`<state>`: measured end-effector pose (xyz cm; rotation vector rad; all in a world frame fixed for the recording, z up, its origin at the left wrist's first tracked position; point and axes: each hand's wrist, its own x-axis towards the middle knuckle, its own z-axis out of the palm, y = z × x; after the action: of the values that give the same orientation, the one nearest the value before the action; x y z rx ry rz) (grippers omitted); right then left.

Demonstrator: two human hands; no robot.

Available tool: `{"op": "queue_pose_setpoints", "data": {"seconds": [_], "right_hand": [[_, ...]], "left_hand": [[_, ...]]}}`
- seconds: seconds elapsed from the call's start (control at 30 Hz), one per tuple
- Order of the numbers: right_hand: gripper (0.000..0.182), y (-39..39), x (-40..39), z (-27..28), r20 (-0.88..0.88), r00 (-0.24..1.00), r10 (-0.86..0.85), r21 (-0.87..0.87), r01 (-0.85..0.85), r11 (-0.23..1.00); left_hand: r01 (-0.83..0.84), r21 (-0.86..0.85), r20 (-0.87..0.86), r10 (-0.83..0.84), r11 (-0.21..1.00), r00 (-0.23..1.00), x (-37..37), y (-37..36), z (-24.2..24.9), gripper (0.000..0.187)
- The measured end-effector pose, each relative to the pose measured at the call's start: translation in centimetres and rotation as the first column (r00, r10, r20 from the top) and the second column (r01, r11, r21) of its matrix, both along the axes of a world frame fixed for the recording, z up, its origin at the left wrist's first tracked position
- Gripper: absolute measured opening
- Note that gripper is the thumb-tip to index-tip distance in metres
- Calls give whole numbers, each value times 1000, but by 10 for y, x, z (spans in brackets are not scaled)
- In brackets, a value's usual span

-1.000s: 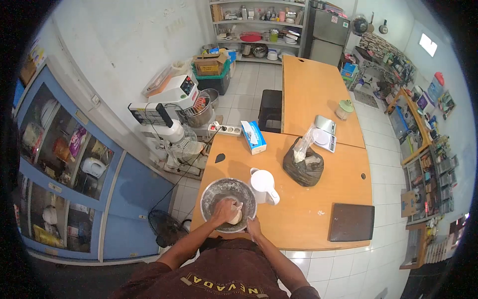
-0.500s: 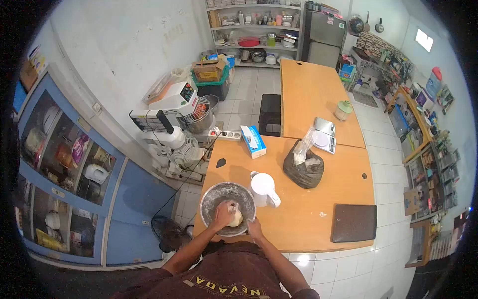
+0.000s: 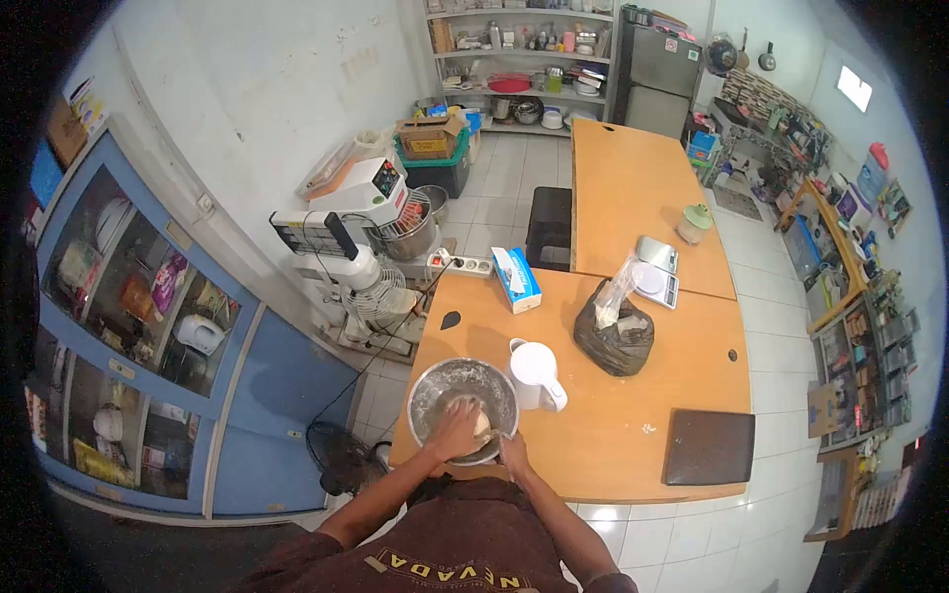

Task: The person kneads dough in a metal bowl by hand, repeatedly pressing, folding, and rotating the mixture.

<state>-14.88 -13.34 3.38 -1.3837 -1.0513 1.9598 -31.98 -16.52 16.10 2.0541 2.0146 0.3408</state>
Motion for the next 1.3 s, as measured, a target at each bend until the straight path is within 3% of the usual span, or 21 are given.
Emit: {"op": "queue_pose_setpoints", "data": {"seconds": [0.13, 0.27, 0.37, 0.47, 0.5, 0.6, 0.7, 0.8, 0.9, 0.97, 1.1, 1.17, 1.27, 1.3], "right_hand": [[41, -1, -2, -10, 103, 994, -23, -17, 25, 1000], [30, 0, -1, -3, 103, 995, 6, 111, -18, 994], [31, 1, -2, -2, 74, 997, 12, 90, -19, 996], [31, 0, -2, -4, 52, 999, -1, 137, -6, 991], [32, 0, -3, -27, 73, 997, -7, 164, -6, 986], [33, 0, -4, -34, 37, 998, -43, 111, 39, 993], [33, -3, -5, -7, 50, 997, -55, 101, 50, 994], [34, -5, -4, 13, 154, 988, 9, 184, -38, 982], [36, -10, -1, 40, 205, 978, 33, 260, -87, 962], [38, -10, 0, 35, 215, 975, 52, 224, -101, 969], [41, -8, 0, 56, 155, 987, 51, 90, -65, 994], [47, -4, 0, 30, 155, 985, 74, 4, -75, 997], [45, -5, 0, 37, 250, 967, 54, 91, -79, 993], [40, -5, -1, 42, 191, 980, 50, 63, -63, 996]], "left_hand": [[-94, 25, 55, 93, 995, 994, 5, 10, -5, 74], [-127, 72, 40, 125, 989, 991, 0, 18, -10, 73], [-191, -63, 255, 201, 980, 946, -12, 33, -12, 67], [-311, -259, 131, 353, 914, 926, -23, 49, -16, 64], [-323, -310, 165, 385, 894, 908, -27, 51, -15, 63], [-199, -260, 294, 273, 945, 916, -41, 45, -35, 61], [4, -331, 407, 140, 943, 903, -49, 33, -10, 64], [48, -120, 289, -12, 992, 957, -52, 22, -67, 67], [-109, -138, 59, 118, 984, 991, -27, 9, -9, 68], [-136, -60, 71, 140, 989, 988, -23, 3, 0, 68], [-134, 18, 141, 130, 991, 981, -15, -8, -7, 73], [-99, 60, 58, 95, 993, 994, -11, -18, -11, 77], [-104, 29, -52, 105, 994, 993, -6, -20, -13, 81], [-117, 3, -84, 117, 993, 990, -3, -21, -13, 83]]}}
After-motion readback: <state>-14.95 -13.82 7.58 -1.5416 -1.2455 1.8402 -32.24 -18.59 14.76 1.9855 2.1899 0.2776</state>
